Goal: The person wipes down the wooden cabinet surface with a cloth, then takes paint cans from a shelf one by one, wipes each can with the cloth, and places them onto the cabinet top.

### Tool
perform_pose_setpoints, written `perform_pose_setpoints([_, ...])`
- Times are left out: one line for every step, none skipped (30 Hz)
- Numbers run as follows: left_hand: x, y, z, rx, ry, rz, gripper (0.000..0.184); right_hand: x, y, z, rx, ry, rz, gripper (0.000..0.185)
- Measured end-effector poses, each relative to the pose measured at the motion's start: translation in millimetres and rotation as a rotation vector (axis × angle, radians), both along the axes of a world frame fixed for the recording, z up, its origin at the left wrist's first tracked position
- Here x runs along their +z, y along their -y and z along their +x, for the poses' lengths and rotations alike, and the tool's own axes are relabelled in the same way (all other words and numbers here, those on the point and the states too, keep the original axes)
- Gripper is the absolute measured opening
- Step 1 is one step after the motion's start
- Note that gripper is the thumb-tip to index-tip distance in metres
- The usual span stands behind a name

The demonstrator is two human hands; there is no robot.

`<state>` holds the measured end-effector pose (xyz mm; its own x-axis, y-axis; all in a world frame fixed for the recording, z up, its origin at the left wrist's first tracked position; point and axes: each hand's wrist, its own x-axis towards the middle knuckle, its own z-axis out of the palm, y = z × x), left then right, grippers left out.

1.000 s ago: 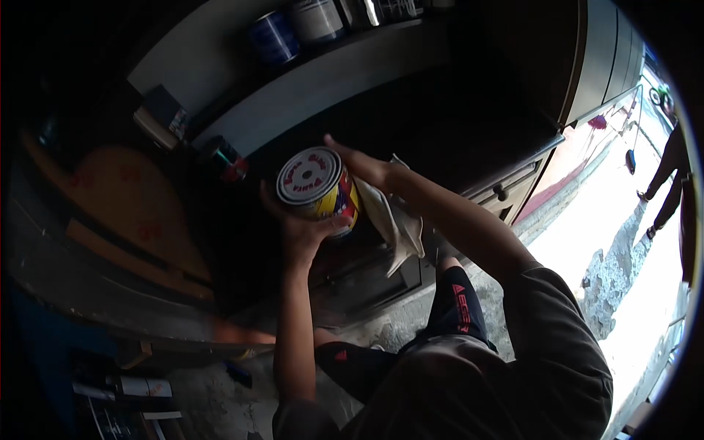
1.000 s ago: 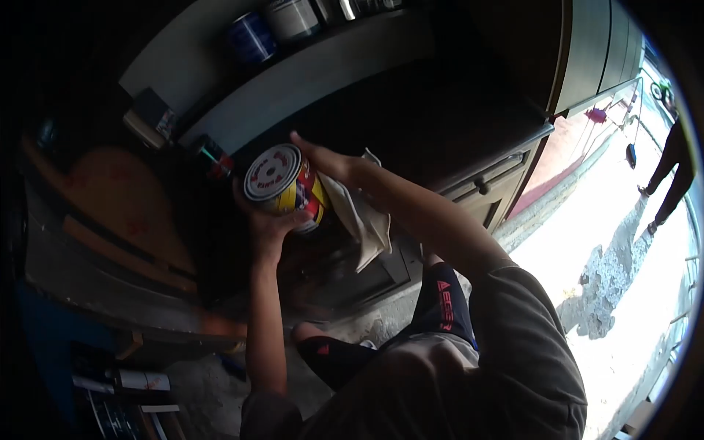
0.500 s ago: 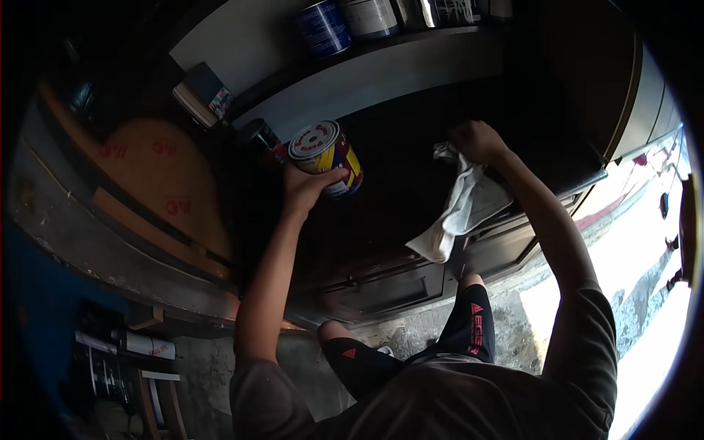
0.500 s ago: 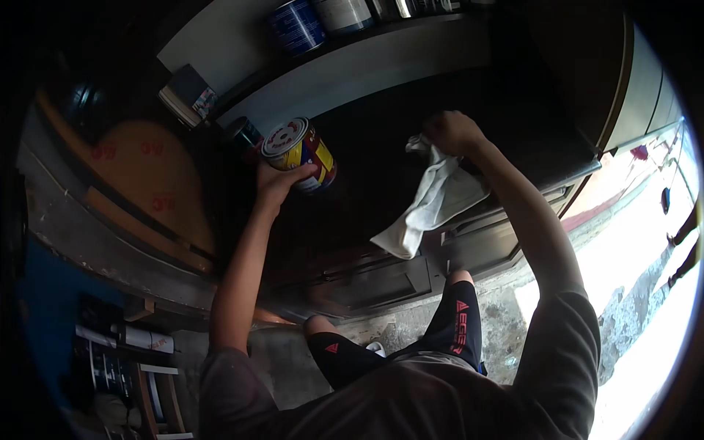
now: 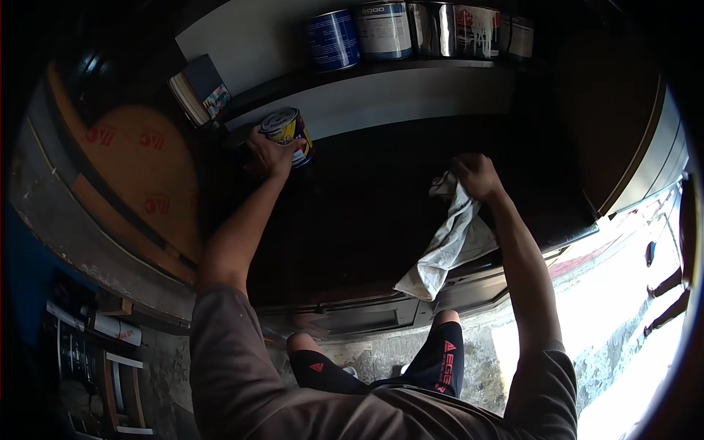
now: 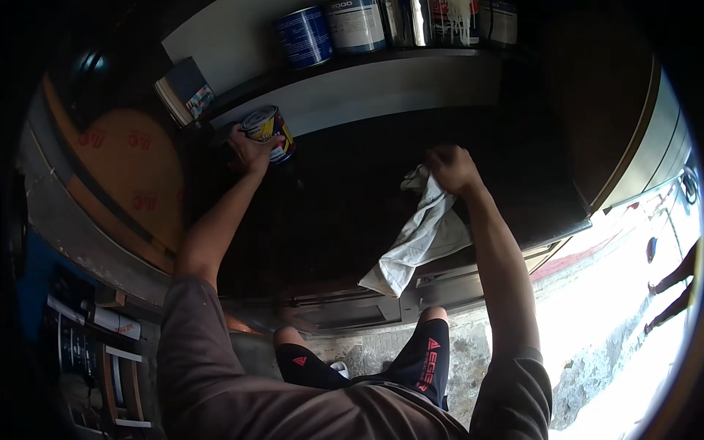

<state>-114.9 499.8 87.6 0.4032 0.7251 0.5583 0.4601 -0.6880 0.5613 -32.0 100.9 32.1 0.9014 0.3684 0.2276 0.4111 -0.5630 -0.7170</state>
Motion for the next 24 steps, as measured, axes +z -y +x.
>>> perform_pose_setpoints([-12.4,-12.2,4.9,-0.057,0.060,0.035,0.091,-3.0,-1.3,2.4,0.006,0.012,0.015,0.030])
perform_pose_setpoints([-23.1,-23.4,10.4,-0.116,0.124,0.070,0.091,-4.7,-1.6,5.6,0.010,0.027,0.030,0.029])
perform_pose_setpoints([-26.2,-26.1,12.5,-0.177,0.187,0.107,0.091,-5.9,-1.3,6.9,0.012,0.043,0.048,0.028])
perform_pose_setpoints([-28.0,-27.7,17.0,-0.240,0.250,0.144,0.092,-7.2,-0.4,7.7,0.013,0.057,0.067,0.027])
perform_pose_setpoints([-24.9,-28.3,27.5,-0.255,0.255,0.155,0.092,-7.0,1.2,9.7,-0.001,0.063,0.078,0.027])
perform_pose_setpoints([-7.0,-16.5,33.6,-0.324,0.300,0.269,0.089,-5.1,1.7,11.1,-0.005,0.059,0.067,0.027])
perform_pose_setpoints([11.9,-1.7,34.8,-0.387,0.343,0.380,0.087,-4.1,1.1,11.0,-0.006,0.052,0.052,0.026])
perform_pose_setpoints([28.9,13.9,31.4,-0.445,0.384,0.485,0.084,-4.0,-0.1,9.5,0.000,0.042,0.031,0.026])
perform_pose_setpoints([43.5,28.1,26.4,-0.499,0.422,0.587,0.082,-4.4,-1.3,8.2,0.008,0.029,0.007,0.026])
perform_pose_setpoints([66.9,42.6,31.5,-0.524,0.467,0.588,0.085,-4.9,-1.9,7.6,0.003,0.030,0.009,0.026])
perform_pose_setpoints([88.3,56.1,42.8,-0.540,0.492,0.587,0.087,-6.1,-2.0,7.3,0.017,0.032,0.012,0.026])
perform_pose_setpoints([109.6,69.5,54.1,-0.556,0.516,0.586,0.088,-8.0,-1.2,7.0,0.028,0.034,0.014,0.026])
perform_pose_setpoints([125.7,79.7,68.5,-0.542,0.428,0.243,0.087,-8.4,-0.3,8.2,0.036,0.041,0.020,0.027])
perform_pose_setpoints([136.4,87.1,74.4,-0.646,0.341,0.012,0.085,-7.2,1.5,10.7,0.041,0.053,0.029,0.028])
perform_pose_setpoints([145.4,91.5,83.5,-0.706,0.247,-0.219,0.084,-7.5,2.1,11.6,0.024,0.061,0.036,0.028])
perform_pose_setpoints([142.1,82.6,96.0,-0.809,0.204,-0.276,0.084,-8.4,0.9,11.8,0.022,0.057,0.046,0.027])
perform_pose_setpoints([139.1,74.3,107.9,-0.906,0.157,-0.337,0.083,-9.1,-0.3,12.2,0.020,0.053,0.057,0.027])
perform_pose_setpoints([131.2,62.0,125.7,-0.887,0.209,-0.355,0.081,-8.7,0.9,12.9,0.017,0.051,0.067,0.027])
perform_pose_setpoints([132.2,65.3,128.6,-0.864,0.259,-0.374,0.079,-8.6,4.1,12.8,0.018,0.046,0.077,0.027])
perform_pose_setpoints([134.0,67.1,130.1,-0.873,0.258,-0.366,0.079,-8.4,7.3,12.5,0.010,0.051,0.084,0.027])
perform_pose_setpoints([137.5,74.4,117.2,-0.882,0.239,-0.388,0.077,-7.9,9.0,12.5,0.002,0.066,0.093,0.026])
perform_pose_setpoints([139.7,81.1,98.6,-0.886,0.220,-0.410,0.075,-7.4,9.2,12.9,-0.002,0.081,0.102,0.026])
perform_pose_setpoints([140.7,86.6,77.6,-0.885,0.200,-0.433,0.073,-6.5,8.2,13.0,-0.002,0.094,0.110,0.026])
perform_pose_setpoints([138.4,90.0,55.6,-0.877,0.177,-0.459,0.071,-8.9,5.2,11.2,0.003,0.100,0.117,0.026])
